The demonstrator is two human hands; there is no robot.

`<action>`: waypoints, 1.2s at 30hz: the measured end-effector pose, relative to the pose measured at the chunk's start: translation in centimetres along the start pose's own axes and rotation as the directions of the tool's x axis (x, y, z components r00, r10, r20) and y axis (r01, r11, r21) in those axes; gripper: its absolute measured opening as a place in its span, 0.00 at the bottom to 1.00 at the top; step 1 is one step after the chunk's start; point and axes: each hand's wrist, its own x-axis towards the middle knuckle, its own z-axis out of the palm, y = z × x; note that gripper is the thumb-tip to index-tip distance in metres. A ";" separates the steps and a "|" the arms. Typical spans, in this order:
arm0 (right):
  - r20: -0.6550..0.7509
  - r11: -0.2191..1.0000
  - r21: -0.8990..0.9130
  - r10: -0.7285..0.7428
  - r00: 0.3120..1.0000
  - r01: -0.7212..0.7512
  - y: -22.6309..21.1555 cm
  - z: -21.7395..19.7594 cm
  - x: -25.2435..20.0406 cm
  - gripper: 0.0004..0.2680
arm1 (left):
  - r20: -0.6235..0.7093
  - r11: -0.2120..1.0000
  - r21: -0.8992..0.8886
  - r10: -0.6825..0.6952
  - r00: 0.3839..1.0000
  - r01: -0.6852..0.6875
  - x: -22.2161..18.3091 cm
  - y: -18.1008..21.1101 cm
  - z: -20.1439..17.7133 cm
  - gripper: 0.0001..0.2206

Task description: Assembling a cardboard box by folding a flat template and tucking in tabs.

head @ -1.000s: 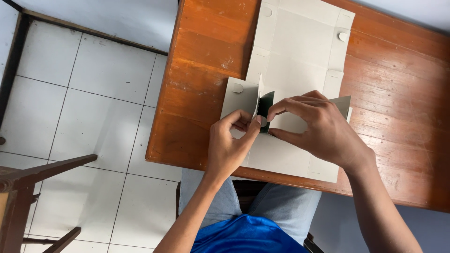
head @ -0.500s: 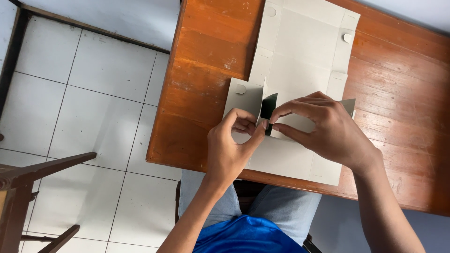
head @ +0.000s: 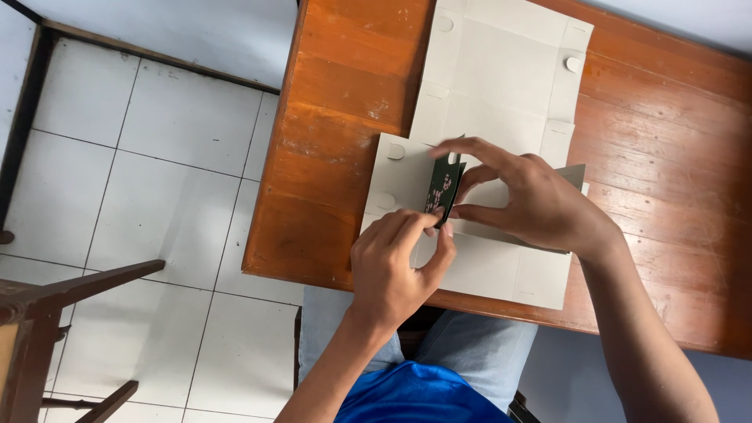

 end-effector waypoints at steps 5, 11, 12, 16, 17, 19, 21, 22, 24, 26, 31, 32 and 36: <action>-0.168 0.936 -0.336 -0.167 0.972 0.103 2.8 1.7 -0.7 0.30 | 0.015 0.987 0.155 0.042 0.999 -0.044 0.3 0.3 0.0 0.06; -0.509 0.937 -0.332 -0.278 0.815 0.112 3.6 0.1 -5.1 0.15 | 0.245 0.932 0.362 -0.096 0.965 0.001 3.0 -0.1 0.0 0.16; -0.622 0.955 -0.293 -0.226 0.749 0.045 4.1 -0.3 -6.2 0.08 | 0.292 0.899 0.437 -0.145 0.945 0.003 3.6 -0.3 0.2 0.15; -0.691 0.936 -0.150 0.131 0.711 -0.319 6.2 -0.7 -9.6 0.13 | 0.473 0.839 0.542 -0.272 0.838 -0.034 5.6 -0.7 0.7 0.17; -0.617 0.907 -0.124 0.247 0.747 -0.403 6.6 -0.5 -9.9 0.14 | 0.508 0.835 0.549 -0.292 0.810 -0.043 5.9 -0.7 0.7 0.14; -0.545 0.866 -0.098 0.366 0.755 -0.490 6.7 -0.1 -10.4 0.15 | 0.548 0.832 0.551 -0.300 0.781 -0.068 6.7 -0.4 0.6 0.13; -0.417 0.874 -0.098 0.398 0.817 -0.475 6.3 0.5 -10.4 0.14 | 0.599 0.822 0.570 -0.414 0.685 -0.003 7.6 0.3 0.2 0.13; -0.424 0.873 -0.091 0.401 0.812 -0.478 7.0 0.9 -10.2 0.14 | 0.604 0.823 0.568 -0.407 0.685 -0.013 7.7 0.5 0.2 0.13; -0.381 0.846 -0.084 0.462 0.801 -0.527 8.4 1.6 -9.5 0.16 | 0.598 0.827 0.561 -0.439 0.670 0.040 7.8 0.9 0.1 0.13; -0.385 0.852 -0.082 0.452 0.805 -0.517 8.1 1.7 -9.2 0.15 | 0.594 0.809 0.585 -0.475 0.650 0.056 8.2 1.4 -0.2 0.14; -0.358 0.872 0.031 0.466 0.809 -0.489 7.6 0.6 -9.2 0.18 | 0.582 0.780 0.625 -0.500 0.641 0.040 9.3 2.8 -1.0 0.14; -0.346 0.883 0.081 0.460 0.817 -0.463 7.5 0.3 -9.3 0.18 | 0.578 0.794 0.601 -0.510 0.637 0.090 9.8 3.4 -1.3 0.15; -0.365 0.900 0.169 0.436 0.823 -0.402 7.5 -0.3 -9.5 0.16 | 0.568 0.821 0.546 -0.508 0.647 0.166 10.9 3.1 -1.4 0.17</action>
